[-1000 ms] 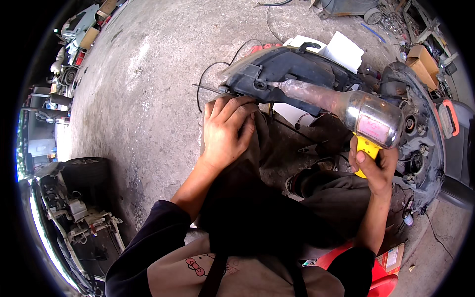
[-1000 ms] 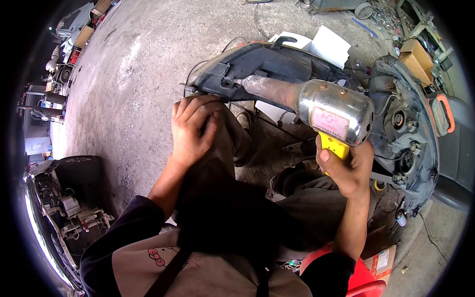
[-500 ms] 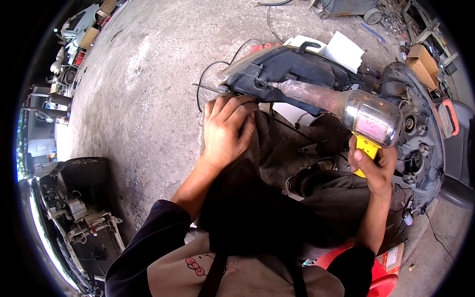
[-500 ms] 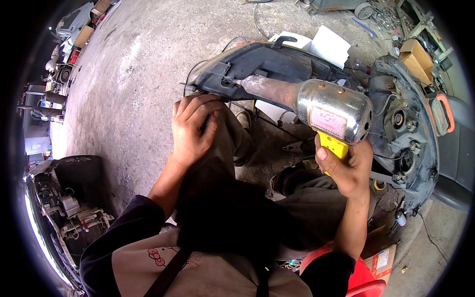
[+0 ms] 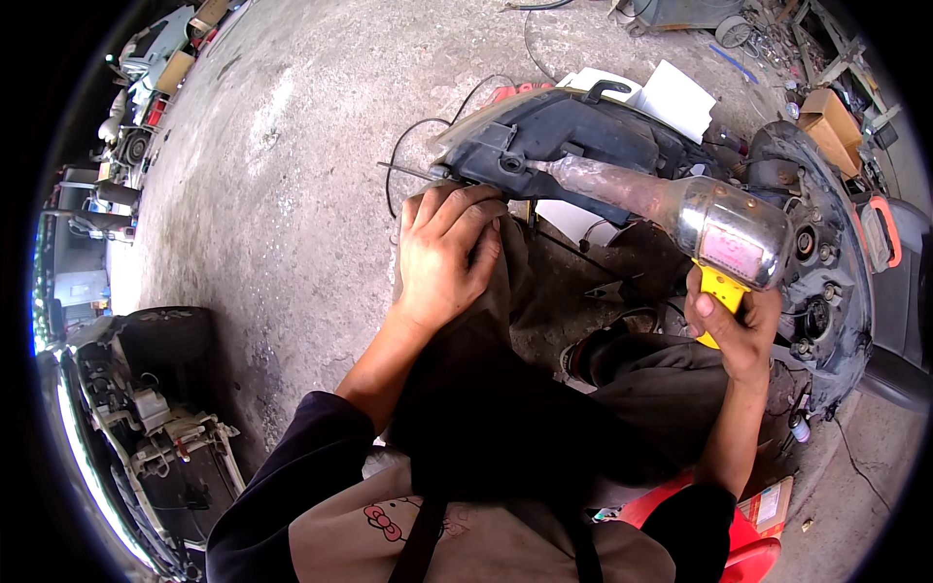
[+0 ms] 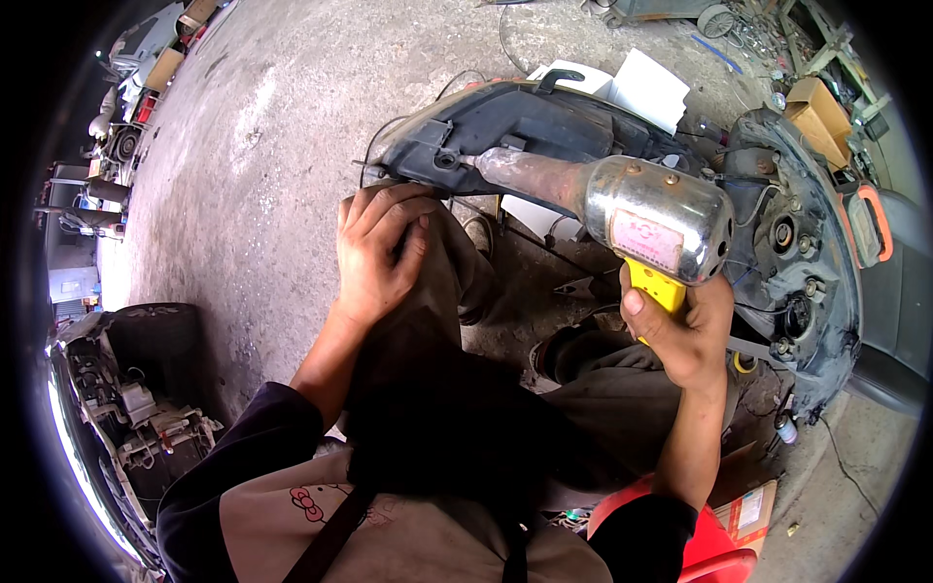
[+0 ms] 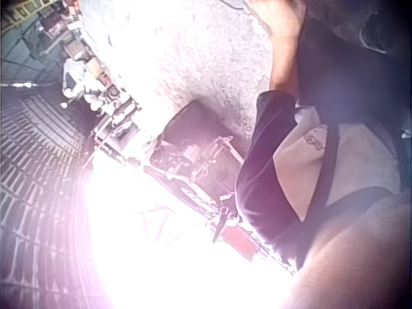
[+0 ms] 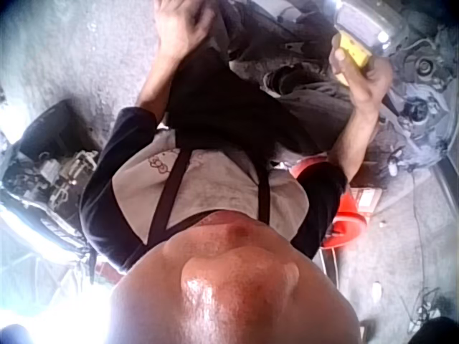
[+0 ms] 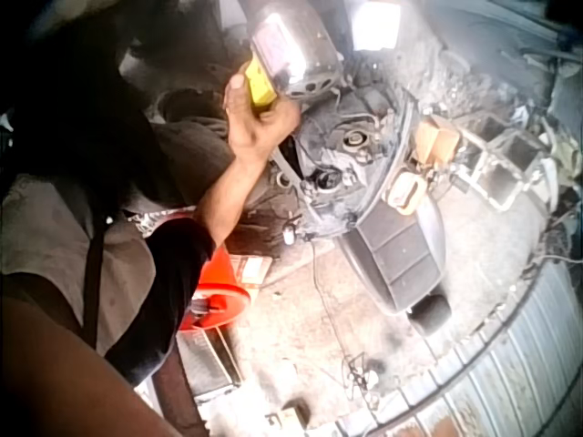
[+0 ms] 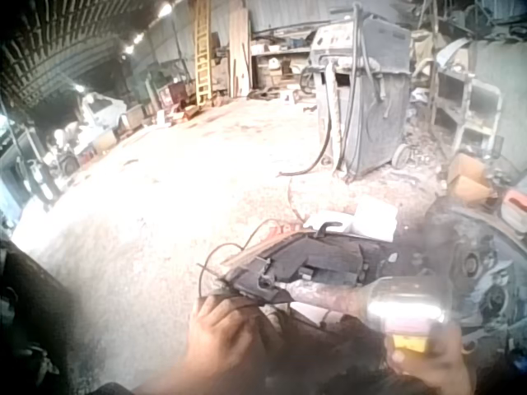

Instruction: The person sits on the floor of a workshop and uses a yellow heat gun to apply heat to a black plastic car bumper. They repeatedly heat specific areas and use a metal rod to press and shape the softened plastic.

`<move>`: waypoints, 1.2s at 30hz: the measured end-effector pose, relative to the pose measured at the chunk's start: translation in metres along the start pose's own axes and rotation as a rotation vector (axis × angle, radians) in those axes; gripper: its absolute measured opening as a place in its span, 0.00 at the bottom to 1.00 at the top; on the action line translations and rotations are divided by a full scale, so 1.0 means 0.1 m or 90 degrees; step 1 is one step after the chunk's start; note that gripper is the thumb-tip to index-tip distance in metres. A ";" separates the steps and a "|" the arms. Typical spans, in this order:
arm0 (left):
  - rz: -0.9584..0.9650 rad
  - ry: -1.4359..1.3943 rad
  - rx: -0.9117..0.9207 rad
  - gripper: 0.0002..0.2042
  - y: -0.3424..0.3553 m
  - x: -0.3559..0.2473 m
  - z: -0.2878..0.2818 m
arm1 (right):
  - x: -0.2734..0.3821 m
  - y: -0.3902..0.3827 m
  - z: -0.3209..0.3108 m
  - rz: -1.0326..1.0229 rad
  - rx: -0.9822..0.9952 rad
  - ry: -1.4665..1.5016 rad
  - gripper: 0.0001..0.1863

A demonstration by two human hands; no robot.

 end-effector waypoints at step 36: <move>-0.288 -0.184 0.182 0.13 0.83 0.53 0.27 | 0.06 -0.02 -0.12 -0.028 -0.024 -0.025 0.18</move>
Point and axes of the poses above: each hand's wrist, its own y-axis towards the middle knuckle, its own z-axis out of the palm, x = y × z, the point moved 5 cm from there along y, towards the middle knuckle, and after that the axes turned 9 degrees about y, right-handed, at the moved point
